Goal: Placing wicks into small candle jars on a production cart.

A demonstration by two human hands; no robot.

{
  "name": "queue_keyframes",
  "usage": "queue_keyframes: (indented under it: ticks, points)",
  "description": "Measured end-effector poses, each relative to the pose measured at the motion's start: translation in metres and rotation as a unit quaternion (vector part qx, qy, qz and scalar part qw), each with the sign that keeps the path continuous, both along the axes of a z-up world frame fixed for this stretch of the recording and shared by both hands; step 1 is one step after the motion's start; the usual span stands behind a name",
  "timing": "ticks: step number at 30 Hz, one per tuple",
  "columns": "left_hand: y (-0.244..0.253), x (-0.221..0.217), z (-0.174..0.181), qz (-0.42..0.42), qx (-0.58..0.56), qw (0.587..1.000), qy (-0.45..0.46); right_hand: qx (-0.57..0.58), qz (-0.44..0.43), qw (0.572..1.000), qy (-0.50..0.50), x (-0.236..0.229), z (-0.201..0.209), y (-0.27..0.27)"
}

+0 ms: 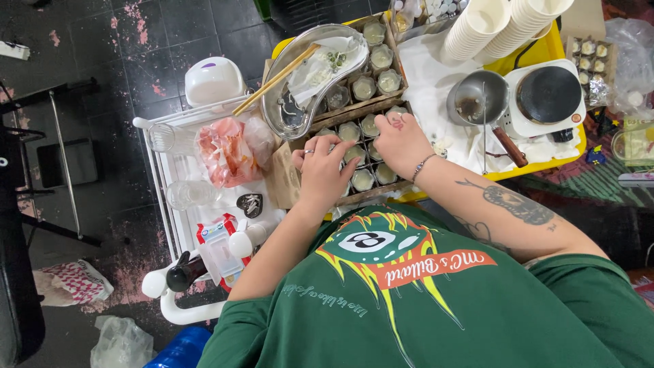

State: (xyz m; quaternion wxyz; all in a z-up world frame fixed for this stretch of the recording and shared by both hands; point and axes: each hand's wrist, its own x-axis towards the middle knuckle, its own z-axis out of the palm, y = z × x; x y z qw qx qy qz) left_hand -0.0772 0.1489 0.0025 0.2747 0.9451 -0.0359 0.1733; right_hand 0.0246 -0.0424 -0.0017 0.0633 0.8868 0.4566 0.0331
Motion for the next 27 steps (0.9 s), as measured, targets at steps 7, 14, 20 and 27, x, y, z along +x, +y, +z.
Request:
queue_keyframes:
  ticks: [7, 14, 20, 27]
  points:
    - [0.002, -0.002, 0.002, 0.006, 0.003, 1.0, 0.003, 0.01, -0.009, 0.999, -0.039, 0.001, 0.007, 0.004]
    - [0.001, -0.005, 0.001, 0.006, 0.004, 1.0, 0.005, 0.026, -0.019, 0.999, -0.039, 0.001, 0.002, 0.001]
    - [0.001, -0.005, 0.0, 0.009, 0.008, 1.0, -0.002, 0.044, -0.028, 0.999, 0.003, 0.002, 0.003, 0.0]
    - [0.001, -0.007, -0.001, 0.011, 0.0, 1.0, 0.011, 0.122, -0.057, 0.986, 0.1, 0.007, -0.007, -0.016]
